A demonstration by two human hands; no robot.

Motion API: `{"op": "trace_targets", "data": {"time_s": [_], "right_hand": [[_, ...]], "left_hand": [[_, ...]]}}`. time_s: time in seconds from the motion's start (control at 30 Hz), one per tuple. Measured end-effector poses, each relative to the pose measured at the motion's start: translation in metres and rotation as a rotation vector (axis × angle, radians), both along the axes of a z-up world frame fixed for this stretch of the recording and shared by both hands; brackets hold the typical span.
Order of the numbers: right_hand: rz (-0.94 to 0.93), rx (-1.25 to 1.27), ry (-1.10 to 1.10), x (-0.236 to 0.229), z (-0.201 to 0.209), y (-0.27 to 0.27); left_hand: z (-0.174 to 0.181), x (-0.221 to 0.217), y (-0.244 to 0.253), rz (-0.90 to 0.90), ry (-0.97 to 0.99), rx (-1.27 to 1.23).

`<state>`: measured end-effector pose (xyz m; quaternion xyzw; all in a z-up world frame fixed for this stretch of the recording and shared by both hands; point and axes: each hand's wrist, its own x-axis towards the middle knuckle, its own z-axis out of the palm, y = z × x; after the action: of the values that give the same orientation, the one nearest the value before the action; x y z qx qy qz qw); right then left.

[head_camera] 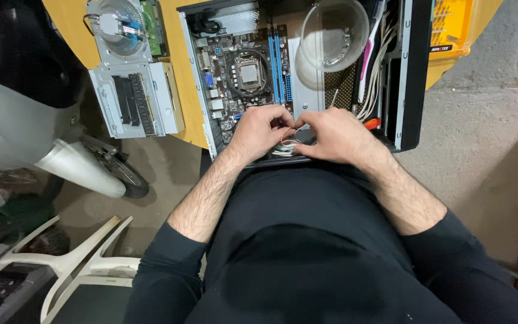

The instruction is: The person connects several small front-panel cables to the motherboard inside an open desktop case. They handle individual wires, align connectors, and plug them into the appropriate pins on the board.

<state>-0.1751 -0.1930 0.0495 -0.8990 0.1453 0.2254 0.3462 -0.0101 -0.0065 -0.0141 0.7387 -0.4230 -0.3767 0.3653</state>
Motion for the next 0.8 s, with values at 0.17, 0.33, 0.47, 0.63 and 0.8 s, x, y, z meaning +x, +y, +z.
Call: {"op": "trace_targets", "data": {"time_s": [0.17,0.33,0.47,0.63,0.8], "right_hand": [[0.018,-0.07,0.016,-0.006,-0.045,0.008],[-0.069,0.069,-0.015,-0.006,-0.052,0.003],[-0.183,0.317,0.003,-0.01,-0.061,-0.007],[-0.224,0.46,0.036,-0.004,-0.044,-0.014],[-0.266,0.527,0.057,-0.005,-0.04,-0.015]], "left_hand": [[0.014,0.006,0.007,-0.055,0.119,0.079],[0.056,0.012,0.018,-0.071,0.219,0.148],[0.076,0.005,0.02,-0.158,0.243,0.13],[0.034,-0.006,0.015,-0.103,0.091,0.099],[0.028,-0.008,0.013,-0.046,0.081,0.141]]}}
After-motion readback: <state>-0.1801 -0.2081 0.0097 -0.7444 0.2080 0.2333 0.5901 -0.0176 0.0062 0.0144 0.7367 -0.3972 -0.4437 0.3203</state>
